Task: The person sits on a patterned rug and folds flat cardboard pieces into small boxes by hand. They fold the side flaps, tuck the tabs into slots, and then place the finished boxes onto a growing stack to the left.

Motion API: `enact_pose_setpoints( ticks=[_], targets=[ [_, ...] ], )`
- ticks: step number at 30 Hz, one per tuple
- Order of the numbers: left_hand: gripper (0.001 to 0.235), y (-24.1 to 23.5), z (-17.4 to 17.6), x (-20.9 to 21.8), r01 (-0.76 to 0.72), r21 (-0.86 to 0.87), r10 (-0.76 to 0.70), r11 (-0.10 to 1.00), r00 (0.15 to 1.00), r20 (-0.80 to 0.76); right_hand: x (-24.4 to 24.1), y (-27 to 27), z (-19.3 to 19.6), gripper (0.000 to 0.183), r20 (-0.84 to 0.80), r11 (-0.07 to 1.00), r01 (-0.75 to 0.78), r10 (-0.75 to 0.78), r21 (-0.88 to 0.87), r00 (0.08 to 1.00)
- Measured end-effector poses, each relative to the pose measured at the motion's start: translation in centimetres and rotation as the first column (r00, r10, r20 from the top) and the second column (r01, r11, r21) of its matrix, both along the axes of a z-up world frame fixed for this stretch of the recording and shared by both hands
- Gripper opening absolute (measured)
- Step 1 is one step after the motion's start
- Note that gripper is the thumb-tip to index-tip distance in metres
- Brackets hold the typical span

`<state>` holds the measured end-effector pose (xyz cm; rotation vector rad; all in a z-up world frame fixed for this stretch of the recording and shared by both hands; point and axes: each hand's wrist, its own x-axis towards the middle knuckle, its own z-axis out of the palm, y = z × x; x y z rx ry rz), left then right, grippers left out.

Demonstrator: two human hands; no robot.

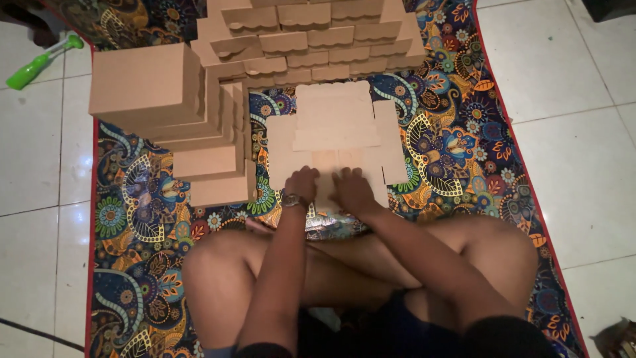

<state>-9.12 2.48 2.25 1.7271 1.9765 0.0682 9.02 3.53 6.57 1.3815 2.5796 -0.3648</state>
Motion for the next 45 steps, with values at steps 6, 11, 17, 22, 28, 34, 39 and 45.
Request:
enact_pose_setpoints(
  ticks=[6, 11, 17, 22, 28, 34, 39, 45],
  targets=[
    [0.043, -0.6, 1.0, 0.6, 0.098, -0.066, -0.108, 0.993, 0.981, -0.163, -0.2, -0.3, 0.9, 0.061, 0.019, 1.000, -0.005, 0.006, -0.020, 1.000],
    [0.072, -1.3, -1.4, 0.8, 0.207, -0.082, -0.223, 0.975, 0.923, -0.313, -0.2, -0.8, 1.1, 0.058, 0.012, 1.000, 0.001, -0.001, 0.010, 1.000],
    [0.068, -3.9, 6.0, 2.7, 0.211, -0.109, -0.236, 0.971, 0.900, -0.367, 0.6, -0.4, 0.6, 0.058, 0.004, 0.999, -0.036, 0.036, 0.019, 0.999],
    [0.103, -2.8, 4.5, 2.7, 0.191, -0.146, -0.221, 0.971, 0.950, -0.222, 4.7, 5.0, 0.1, 0.032, -0.262, 0.978, 0.170, -0.197, -0.125, 0.945],
    [0.108, -3.5, 10.9, 5.1, 0.281, -0.163, -0.303, 0.946, 0.944, -0.133, 9.6, 5.9, -1.9, 0.042, 0.102, 0.832, 0.451, -0.443, -0.323, 0.891],
    [0.112, -2.8, 4.9, 5.9, 0.322, -0.049, -0.326, 0.945, 0.930, -0.170, 7.7, 4.0, 4.2, 0.049, -0.058, 0.678, 0.428, -0.569, -0.598, 0.820],
    [0.086, -0.5, -3.1, 6.1, 0.246, -0.027, -0.247, 0.969, 0.963, -0.105, 6.7, 3.7, 4.5, 0.035, -0.115, 0.596, 0.299, -0.557, -0.746, 0.822],
    [0.090, -0.4, 0.7, 6.6, 0.214, 0.068, -0.208, 0.975, 0.975, -0.077, 5.8, 2.7, 3.5, 0.036, -0.124, 0.854, 0.053, -0.136, -0.518, 0.983]
  ],
)
